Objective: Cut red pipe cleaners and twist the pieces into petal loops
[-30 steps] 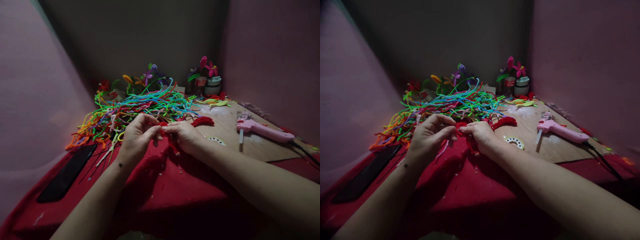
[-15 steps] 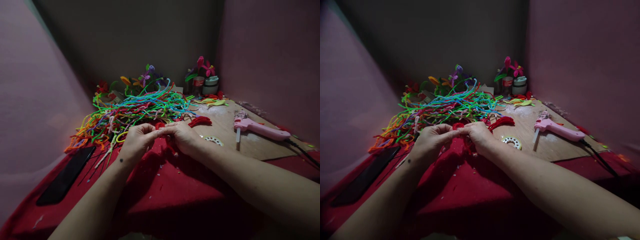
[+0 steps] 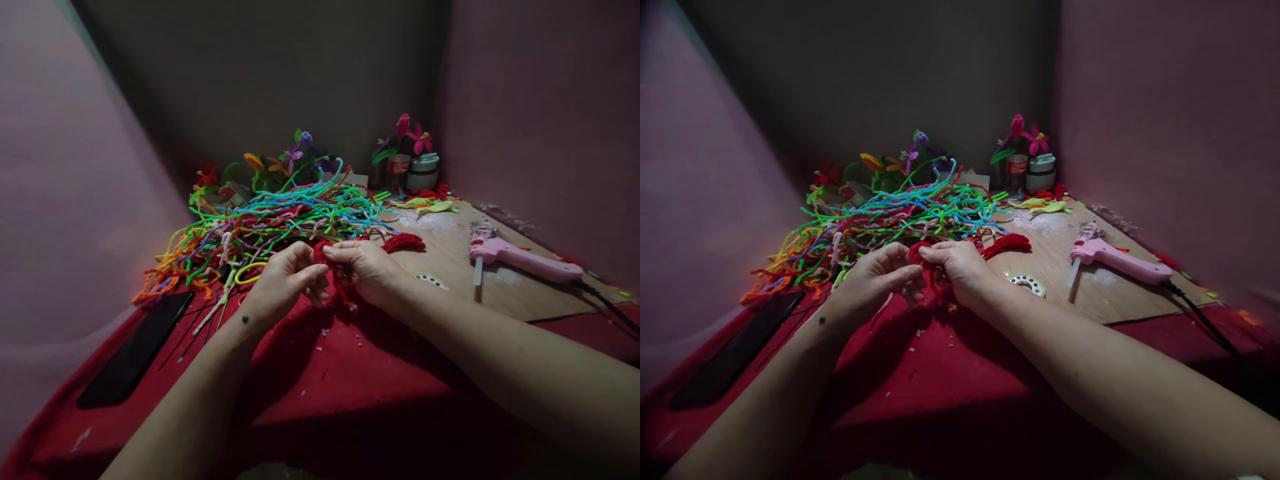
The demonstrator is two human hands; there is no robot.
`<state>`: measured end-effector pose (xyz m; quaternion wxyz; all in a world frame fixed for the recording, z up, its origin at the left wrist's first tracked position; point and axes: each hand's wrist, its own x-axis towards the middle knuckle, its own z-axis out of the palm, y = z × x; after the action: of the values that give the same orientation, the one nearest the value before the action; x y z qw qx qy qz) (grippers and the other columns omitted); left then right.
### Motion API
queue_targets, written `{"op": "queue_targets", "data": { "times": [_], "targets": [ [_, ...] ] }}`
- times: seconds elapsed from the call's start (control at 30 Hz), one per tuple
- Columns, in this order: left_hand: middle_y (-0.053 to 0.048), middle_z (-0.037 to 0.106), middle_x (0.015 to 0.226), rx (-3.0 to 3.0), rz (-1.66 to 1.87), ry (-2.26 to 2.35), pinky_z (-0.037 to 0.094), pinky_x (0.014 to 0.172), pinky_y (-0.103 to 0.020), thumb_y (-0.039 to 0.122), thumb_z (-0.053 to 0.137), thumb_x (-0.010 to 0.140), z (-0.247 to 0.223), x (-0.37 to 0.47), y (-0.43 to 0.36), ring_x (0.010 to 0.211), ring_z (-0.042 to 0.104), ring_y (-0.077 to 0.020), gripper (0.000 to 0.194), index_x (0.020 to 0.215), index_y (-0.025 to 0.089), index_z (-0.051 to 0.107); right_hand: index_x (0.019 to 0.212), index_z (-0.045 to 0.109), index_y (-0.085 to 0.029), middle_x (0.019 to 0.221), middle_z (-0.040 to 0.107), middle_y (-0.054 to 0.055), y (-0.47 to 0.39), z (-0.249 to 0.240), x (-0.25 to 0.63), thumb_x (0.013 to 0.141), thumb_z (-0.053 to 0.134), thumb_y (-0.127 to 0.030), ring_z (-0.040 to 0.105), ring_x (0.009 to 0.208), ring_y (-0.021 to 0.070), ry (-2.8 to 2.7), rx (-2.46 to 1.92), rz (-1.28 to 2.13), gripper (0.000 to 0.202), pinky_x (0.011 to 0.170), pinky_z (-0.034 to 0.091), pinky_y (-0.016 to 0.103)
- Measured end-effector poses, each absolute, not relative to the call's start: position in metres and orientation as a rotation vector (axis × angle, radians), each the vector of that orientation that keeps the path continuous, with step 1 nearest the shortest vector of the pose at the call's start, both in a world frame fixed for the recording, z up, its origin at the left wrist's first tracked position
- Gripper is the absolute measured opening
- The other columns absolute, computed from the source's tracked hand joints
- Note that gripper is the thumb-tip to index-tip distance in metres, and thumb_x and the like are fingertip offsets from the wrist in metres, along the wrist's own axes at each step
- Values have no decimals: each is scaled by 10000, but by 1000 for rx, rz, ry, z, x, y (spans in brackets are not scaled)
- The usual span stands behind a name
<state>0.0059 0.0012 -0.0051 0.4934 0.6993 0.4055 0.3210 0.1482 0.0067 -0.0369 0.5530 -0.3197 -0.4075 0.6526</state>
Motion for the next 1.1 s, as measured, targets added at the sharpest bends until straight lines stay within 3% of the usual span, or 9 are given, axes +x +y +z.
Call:
{"op": "queue_targets", "data": {
  "times": [0.23,0.37,0.53,0.7,0.9,1.1],
  "targets": [
    [61,551,490,1752,702,1030,409,305,-193,220,568,738,-7,9,-2,323,521,-115,180,820,178,414,562,563,-132,409,463,-52,8,-37,147,589,674,-195,328,352,51,-852,-757,1530,131,406,172,253],
    [63,503,460,1871,648,1059,390,291,-168,254,534,765,-12,9,-3,320,501,-94,123,744,173,444,561,557,-131,452,463,-42,8,-41,145,610,648,-160,346,402,55,-757,-759,1553,107,429,212,246],
    [41,542,513,1653,493,991,395,272,-182,253,554,752,-8,6,-2,318,500,-97,123,797,158,491,577,539,-135,490,468,-30,7,-42,144,650,618,-145,324,420,55,-702,-721,1652,108,448,204,248],
    [33,543,535,1514,606,881,352,297,-155,289,519,795,-6,1,2,311,448,-52,148,747,150,511,589,534,-148,466,454,-35,11,-36,146,705,565,-153,320,423,66,-568,-737,1727,120,465,229,249],
    [94,337,405,1438,718,986,196,304,-131,271,599,739,-11,3,4,296,252,-11,123,765,153,576,582,525,-141,434,420,-45,11,-35,147,697,570,-136,300,413,60,-590,-758,1723,124,453,191,240],
    [90,317,445,1400,762,981,160,339,-143,290,614,725,-11,6,1,331,234,-9,139,779,165,587,565,512,-137,438,412,-41,9,-32,146,719,522,-101,303,417,63,-530,-793,1735,159,462,214,242]
  ]
}}
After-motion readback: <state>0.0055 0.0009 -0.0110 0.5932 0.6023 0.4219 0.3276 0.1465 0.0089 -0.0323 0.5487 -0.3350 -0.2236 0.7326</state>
